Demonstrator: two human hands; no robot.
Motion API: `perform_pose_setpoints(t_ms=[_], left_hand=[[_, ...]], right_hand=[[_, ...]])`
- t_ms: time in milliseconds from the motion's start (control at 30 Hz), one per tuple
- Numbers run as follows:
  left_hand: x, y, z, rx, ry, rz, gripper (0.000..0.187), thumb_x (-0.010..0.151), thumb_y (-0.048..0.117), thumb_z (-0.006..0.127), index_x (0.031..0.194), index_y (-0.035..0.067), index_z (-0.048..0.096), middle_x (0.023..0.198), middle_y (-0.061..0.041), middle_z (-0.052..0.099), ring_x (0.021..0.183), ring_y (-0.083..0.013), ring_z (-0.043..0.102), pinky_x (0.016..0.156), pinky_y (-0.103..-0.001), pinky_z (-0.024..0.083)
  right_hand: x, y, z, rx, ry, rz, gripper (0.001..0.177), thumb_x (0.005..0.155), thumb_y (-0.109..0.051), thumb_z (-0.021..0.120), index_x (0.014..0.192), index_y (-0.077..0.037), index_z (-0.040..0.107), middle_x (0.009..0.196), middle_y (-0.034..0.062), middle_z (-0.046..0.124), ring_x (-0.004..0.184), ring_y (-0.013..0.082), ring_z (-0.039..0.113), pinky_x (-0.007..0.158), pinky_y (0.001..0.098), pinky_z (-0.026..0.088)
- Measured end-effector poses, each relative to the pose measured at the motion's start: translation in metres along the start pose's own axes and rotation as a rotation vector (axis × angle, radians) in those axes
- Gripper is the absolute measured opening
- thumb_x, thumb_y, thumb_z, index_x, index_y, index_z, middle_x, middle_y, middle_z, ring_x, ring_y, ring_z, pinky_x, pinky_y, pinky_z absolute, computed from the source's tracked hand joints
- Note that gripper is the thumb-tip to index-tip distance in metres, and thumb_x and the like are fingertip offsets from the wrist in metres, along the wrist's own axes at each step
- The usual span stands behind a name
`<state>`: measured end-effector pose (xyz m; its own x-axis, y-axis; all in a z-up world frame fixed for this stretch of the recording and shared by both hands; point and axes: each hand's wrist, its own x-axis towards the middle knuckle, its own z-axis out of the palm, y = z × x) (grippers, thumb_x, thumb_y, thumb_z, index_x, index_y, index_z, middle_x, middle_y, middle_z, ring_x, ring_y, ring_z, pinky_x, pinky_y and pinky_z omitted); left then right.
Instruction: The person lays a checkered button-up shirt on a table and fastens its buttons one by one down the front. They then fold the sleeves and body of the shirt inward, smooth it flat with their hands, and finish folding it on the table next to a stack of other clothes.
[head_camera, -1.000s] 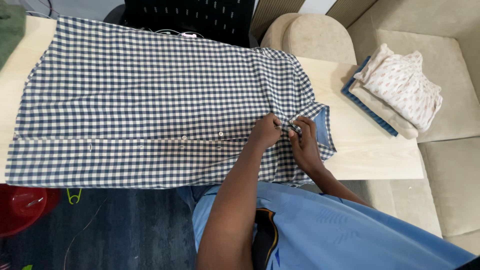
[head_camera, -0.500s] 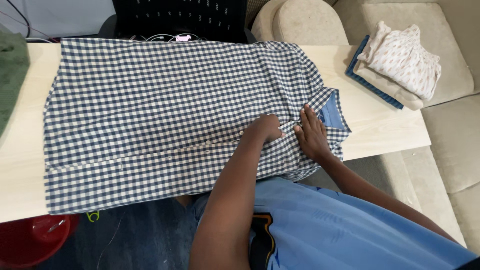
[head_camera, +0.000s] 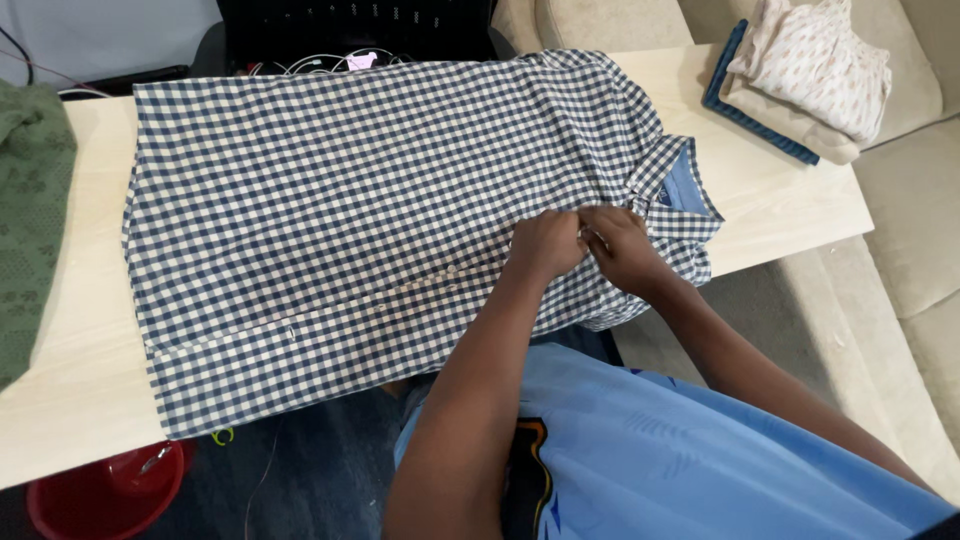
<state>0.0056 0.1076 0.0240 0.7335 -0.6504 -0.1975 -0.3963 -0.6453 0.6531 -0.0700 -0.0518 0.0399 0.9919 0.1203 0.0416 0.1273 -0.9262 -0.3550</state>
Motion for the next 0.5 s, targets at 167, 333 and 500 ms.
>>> perform_pose_setpoints(t_ms=[167, 333, 500], left_hand=[[-0.006, -0.009, -0.009, -0.199, -0.05, -0.12, 0.026, 0.103, 0.03, 0.057, 0.111, 0.009, 0.071, 0.111, -0.011, 0.074, 0.1, -0.0262, 0.073, 0.087, -0.043, 0.057], [0.006, -0.005, -0.006, 0.134, 0.043, 0.059, 0.029, 0.094, 0.011, 0.06, 0.122, 0.014, 0.069, 0.147, -0.007, 0.052, 0.131, -0.0238, 0.052, 0.105, -0.044, 0.046], [-0.005, -0.007, 0.012, 0.33, -0.024, 0.196, 0.027, 0.097, 0.009, 0.057, 0.117, 0.018, 0.074, 0.158, 0.003, 0.044, 0.145, -0.0185, 0.038, 0.118, -0.045, 0.035]], right_hand=[[0.004, -0.024, -0.015, -0.043, -0.06, 0.051, 0.02, 0.096, -0.015, 0.067, 0.115, -0.01, 0.071, 0.109, 0.0049, 0.072, 0.114, 0.0226, 0.061, 0.109, 0.0473, 0.037], [-0.003, -0.025, -0.026, -0.116, -0.111, -0.006, 0.017, 0.093, -0.022, 0.072, 0.107, -0.013, 0.073, 0.106, 0.0035, 0.068, 0.107, 0.0247, 0.058, 0.1, 0.0449, 0.039], [-0.01, -0.018, -0.021, -0.079, -0.057, -0.001, 0.017, 0.092, -0.019, 0.071, 0.107, -0.012, 0.071, 0.107, 0.003, 0.066, 0.106, 0.024, 0.058, 0.099, 0.045, 0.04]])
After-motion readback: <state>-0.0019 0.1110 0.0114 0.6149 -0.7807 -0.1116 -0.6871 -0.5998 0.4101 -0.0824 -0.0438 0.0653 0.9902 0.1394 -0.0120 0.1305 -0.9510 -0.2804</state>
